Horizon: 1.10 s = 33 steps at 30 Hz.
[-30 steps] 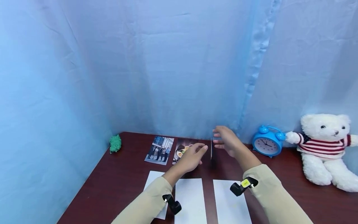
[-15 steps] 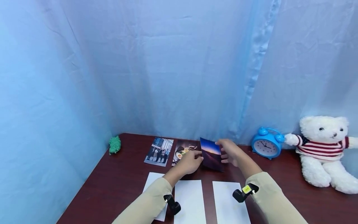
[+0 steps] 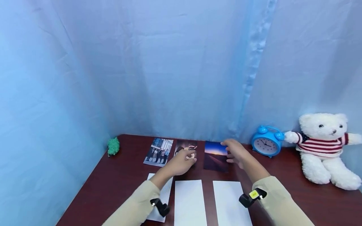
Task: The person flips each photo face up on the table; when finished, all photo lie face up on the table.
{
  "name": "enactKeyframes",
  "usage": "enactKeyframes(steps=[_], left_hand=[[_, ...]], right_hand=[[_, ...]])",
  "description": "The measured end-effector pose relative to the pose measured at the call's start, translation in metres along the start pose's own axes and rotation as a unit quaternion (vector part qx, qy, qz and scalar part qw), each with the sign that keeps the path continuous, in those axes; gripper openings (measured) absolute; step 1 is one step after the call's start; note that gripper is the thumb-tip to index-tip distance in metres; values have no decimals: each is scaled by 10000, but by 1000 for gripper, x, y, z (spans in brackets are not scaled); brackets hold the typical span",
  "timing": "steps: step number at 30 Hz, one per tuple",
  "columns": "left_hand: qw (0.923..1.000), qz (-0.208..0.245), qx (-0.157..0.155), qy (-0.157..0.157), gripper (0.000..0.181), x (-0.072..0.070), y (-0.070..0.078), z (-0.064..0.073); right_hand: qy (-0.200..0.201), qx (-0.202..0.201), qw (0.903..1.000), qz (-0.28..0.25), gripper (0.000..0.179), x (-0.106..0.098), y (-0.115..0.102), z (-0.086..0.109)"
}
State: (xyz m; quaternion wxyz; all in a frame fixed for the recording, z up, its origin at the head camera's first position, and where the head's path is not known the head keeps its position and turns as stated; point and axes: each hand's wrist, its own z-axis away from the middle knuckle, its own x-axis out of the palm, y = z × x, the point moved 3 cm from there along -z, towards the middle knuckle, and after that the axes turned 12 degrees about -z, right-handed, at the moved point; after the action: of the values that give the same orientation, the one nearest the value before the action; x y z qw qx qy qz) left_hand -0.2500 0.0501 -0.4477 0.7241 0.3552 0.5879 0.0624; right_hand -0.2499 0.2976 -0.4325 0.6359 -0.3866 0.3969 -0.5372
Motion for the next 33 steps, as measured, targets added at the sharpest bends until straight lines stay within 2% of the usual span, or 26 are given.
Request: enactKeyframes(steps=[5,10,14,18,22,25,29,33], left_hand=[[9997,159,-47,-152,54,-23,-20,31],[9991,309,-181,-232,56,-41,-41,67],[9989,-155,-269,-347,51,-46,-57,92],[9942,-742,-342,-693,49,-45,-67,110],[9880,-1141,-456,-937,51,-43,-73,122],[9857,-1313,-508,-926,53,-43,-76,127],[9855,-1377,-570,-807,55,-41,-81,131],[9859,-1351,-626,-757,57,-41,-85,133]], right_hand=[[-248,-512,9983,-147,69,7,-4,14],[-741,-683,9933,-571,63,43,-6,26],[-1126,-717,9886,-699,57,82,1,37],[-1319,-757,9884,-62,54,116,13,52],[-1316,-755,9846,870,55,137,24,65],[-1147,-751,9817,1320,54,143,29,68],[-904,-770,9799,1601,54,140,33,64],[-828,-900,9790,1633,52,136,30,59]])
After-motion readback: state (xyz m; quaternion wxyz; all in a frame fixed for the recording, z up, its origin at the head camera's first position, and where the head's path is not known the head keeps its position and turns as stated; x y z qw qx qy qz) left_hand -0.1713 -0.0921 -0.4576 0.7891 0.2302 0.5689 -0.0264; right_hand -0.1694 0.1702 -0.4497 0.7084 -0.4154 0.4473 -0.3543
